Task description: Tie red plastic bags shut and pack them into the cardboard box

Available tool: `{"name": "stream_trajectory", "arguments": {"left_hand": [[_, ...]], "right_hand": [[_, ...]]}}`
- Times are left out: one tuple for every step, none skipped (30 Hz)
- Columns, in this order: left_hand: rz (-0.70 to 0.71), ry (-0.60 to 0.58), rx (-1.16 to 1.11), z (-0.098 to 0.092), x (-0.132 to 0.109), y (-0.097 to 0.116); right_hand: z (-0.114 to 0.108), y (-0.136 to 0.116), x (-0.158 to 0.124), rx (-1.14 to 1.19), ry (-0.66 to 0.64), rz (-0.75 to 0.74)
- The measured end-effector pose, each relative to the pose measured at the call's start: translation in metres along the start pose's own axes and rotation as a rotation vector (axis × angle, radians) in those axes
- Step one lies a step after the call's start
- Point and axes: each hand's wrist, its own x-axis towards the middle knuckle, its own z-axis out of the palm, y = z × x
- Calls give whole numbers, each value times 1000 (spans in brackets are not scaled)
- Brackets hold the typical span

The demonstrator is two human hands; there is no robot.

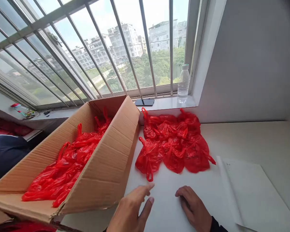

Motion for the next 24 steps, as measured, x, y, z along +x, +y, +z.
{"name": "stream_trajectory", "arguments": {"left_hand": [[-102,8,-1,11,14,-13],[-211,63,1,19,29,-25],[-277,117,14,27,45,-38],[-324,165,29,33,60,-48],[-363,208,46,40,74,-57],[-392,241,63,47,87,-63],[-420,267,80,54,97,-68],[-445,288,95,60,107,-71],[-464,303,107,66,114,-73],[-477,312,112,71,119,-75],[-482,315,109,75,123,-76],[-479,318,98,77,125,-76],[-470,322,80,77,125,-76],[-458,330,55,76,123,-75],[-444,341,24,75,119,-74],[-428,352,-15,72,113,-71],[-410,358,-60,71,105,-67],[-390,353,-111,69,97,-61],[-368,339,-166,69,87,-55],[-347,317,-219,70,76,-48],[-332,291,-266,73,65,-40],[-322,264,-305,76,54,-33],[-319,238,-336,80,43,-25],[-321,215,-359,85,32,-19]], "right_hand": [[0,-1,0,-1,3,9],[-1,-2,1,0,5,14],[-1,-3,0,2,7,19],[-1,-3,0,5,7,20],[-2,-3,0,9,9,21],[-2,-3,-1,14,9,20],[-2,-3,-1,20,10,18],[-3,-3,-1,26,10,16],[-3,-4,-1,32,10,14],[-4,-5,-1,39,10,13],[-5,-5,-1,45,11,12],[-5,-6,-1,51,12,12],[-6,-6,0,58,14,14],[-6,-7,0,66,16,16],[-7,-7,0,74,19,18],[-7,-7,0,83,22,23],[-8,-8,0,94,27,32],[-9,-8,0,107,32,44],[-10,-9,1,121,37,58],[-12,-11,2,135,43,74],[-15,-13,4,148,49,89],[-18,-16,6,158,55,101],[-22,-20,8,163,63,109],[-27,-23,12,163,73,114]]}}
